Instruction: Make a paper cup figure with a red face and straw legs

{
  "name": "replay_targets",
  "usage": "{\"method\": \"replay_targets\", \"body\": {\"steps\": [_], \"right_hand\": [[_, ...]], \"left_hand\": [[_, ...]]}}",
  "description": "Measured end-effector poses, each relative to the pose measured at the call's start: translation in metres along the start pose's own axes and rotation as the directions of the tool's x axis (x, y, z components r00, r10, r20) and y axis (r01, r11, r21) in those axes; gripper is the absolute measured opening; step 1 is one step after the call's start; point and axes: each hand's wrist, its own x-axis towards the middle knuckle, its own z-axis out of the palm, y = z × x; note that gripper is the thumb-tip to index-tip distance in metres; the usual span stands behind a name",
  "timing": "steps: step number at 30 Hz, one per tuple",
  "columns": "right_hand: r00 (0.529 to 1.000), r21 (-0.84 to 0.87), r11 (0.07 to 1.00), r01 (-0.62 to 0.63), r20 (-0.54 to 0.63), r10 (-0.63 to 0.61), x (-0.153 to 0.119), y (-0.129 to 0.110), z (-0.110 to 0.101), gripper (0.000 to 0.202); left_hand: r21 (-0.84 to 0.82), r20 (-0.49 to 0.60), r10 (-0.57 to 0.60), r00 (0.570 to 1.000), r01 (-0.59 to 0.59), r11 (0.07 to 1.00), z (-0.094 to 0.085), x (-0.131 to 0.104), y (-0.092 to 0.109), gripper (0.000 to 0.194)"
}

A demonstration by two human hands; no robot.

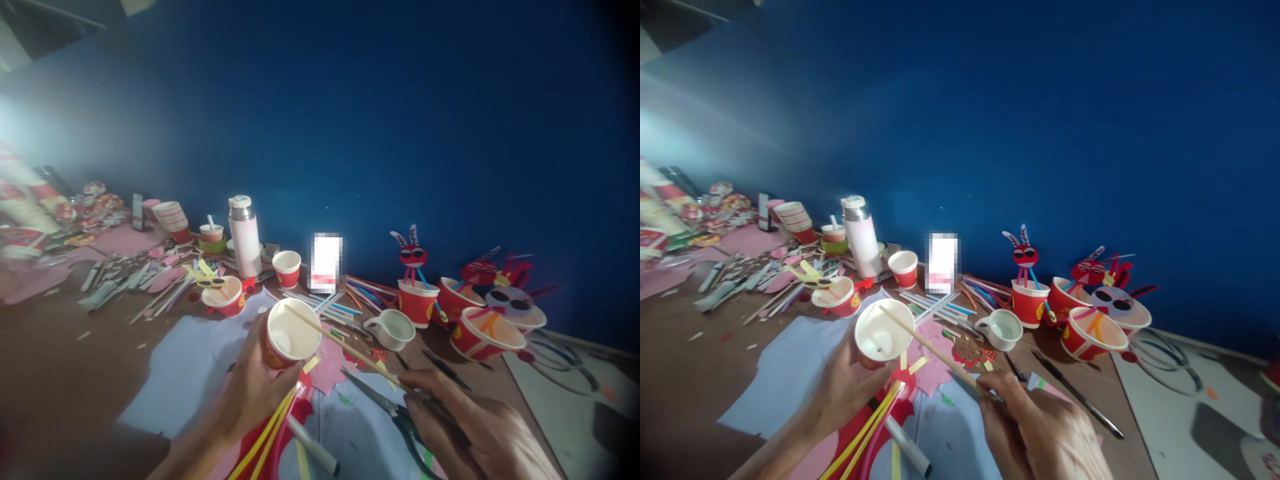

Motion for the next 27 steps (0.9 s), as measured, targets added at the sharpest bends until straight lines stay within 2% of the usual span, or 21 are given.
{"method": "replay_targets", "body": {"steps": [4,7,10,17,20,23,25,27], "right_hand": [[0.993,-0.015,0.995,0.099,-0.059,-0.100,-0.001,0.005,0.005,0.018],[0.988,-0.049,0.990,0.133,-0.078,-0.137,0.001,0.007,0.009,0.017],[0.982,-0.108,0.982,0.157,-0.090,-0.167,0.003,0.006,0.010,0.016],[0.984,-0.091,0.984,0.150,-0.086,-0.158,0.002,0.005,0.013,0.016],[0.993,-0.011,0.995,0.101,-0.058,-0.102,0.001,0.003,0.016,0.015],[0.999,0.113,0.993,-0.035,-0.014,0.037,0.003,0.001,0.018,0.018],[0.984,0.235,0.956,-0.175,0.063,0.165,0.008,0.002,0.017,0.022],[0.948,0.400,0.862,-0.312,0.196,0.252,0.015,0.005,0.018,0.023]], "left_hand": [[0.061,-0.062,0.003,0.998,0.001,0.998,0.000,0.002,0.001,0.062],[0.057,-0.061,0.004,0.998,0.000,0.998,0.001,0.002,-0.004,0.059],[0.082,-0.058,0.051,0.997,-0.047,0.996,0.002,0.001,-0.010,0.061],[0.137,-0.065,0.076,0.995,-0.067,0.988,0.002,0.001,-0.011,0.061],[0.151,-0.069,0.098,0.993,-0.087,0.985,0.002,0.001,-0.012,0.064],[0.162,-0.068,0.151,0.986,-0.138,0.977,0.003,0.002,-0.015,0.065],[0.178,-0.071,0.189,0.979,-0.174,0.968,0.003,0.002,-0.018,0.064],[0.216,-0.074,0.235,0.969,-0.214,0.953,0.004,0.001,-0.021,0.062]]}}
